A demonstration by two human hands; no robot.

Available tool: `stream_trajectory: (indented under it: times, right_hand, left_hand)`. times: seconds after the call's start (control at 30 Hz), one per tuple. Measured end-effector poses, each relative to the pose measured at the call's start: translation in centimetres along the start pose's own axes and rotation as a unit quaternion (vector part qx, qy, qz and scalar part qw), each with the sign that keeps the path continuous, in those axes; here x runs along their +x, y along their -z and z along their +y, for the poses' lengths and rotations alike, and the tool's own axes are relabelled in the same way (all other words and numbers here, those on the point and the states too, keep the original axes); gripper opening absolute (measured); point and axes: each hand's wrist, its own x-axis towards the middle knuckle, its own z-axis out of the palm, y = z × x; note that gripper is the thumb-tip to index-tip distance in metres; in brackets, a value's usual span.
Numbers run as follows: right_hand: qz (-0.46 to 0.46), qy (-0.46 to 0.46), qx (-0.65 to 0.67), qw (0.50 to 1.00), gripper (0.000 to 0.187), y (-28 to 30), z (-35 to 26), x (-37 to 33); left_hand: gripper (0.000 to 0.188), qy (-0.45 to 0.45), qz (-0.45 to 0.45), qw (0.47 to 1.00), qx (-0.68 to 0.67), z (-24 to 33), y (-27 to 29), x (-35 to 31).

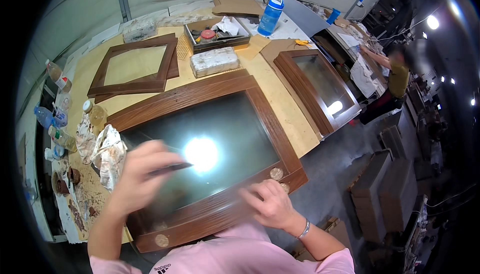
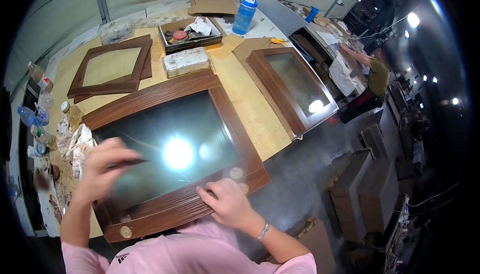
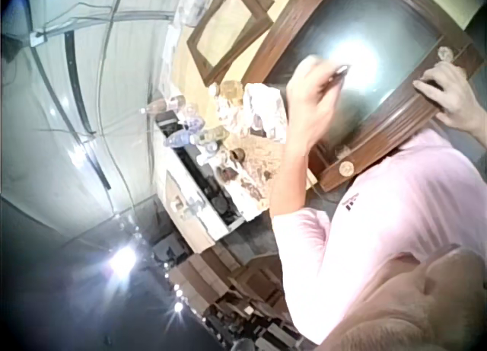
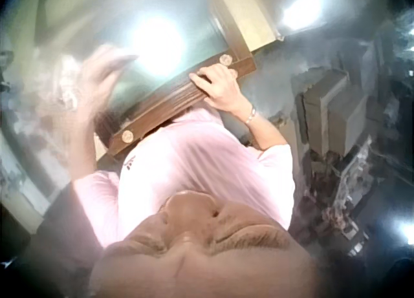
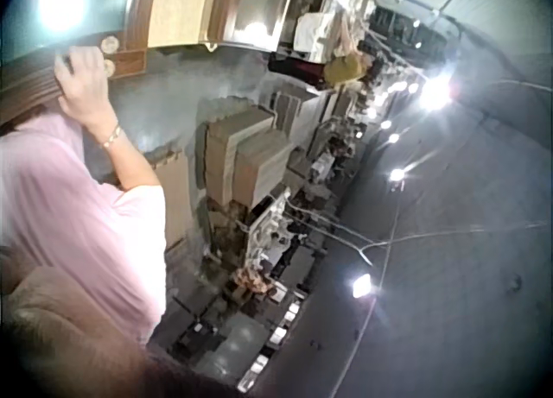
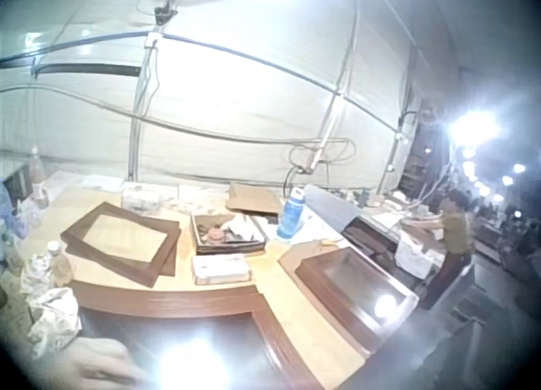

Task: The person cleans glass panes in wooden furniture doors by wiping them with a cloth, applying liquid from a bottle, and scraping the corners with a small tool.

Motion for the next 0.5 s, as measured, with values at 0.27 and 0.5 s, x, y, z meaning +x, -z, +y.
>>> stream_trajectory:
  times: [0.27, 0.5]
  right_hand:
    - [0.004, 0.091, -0.001, 0.996, 0.044, -0.9, 1.4, 0.2]
    - [0.005, 0.132, -0.013, 0.991, 0.05, -0.3, 2.6, 0.2]
  left_hand:
    - [0.021, -0.052, 0.057, 0.974, 0.211, -3.9, -14.3, 10.8]
    - [0.03, -0.057, 0.067, 0.975, 0.203, -2.8, -16.9, 10.5]
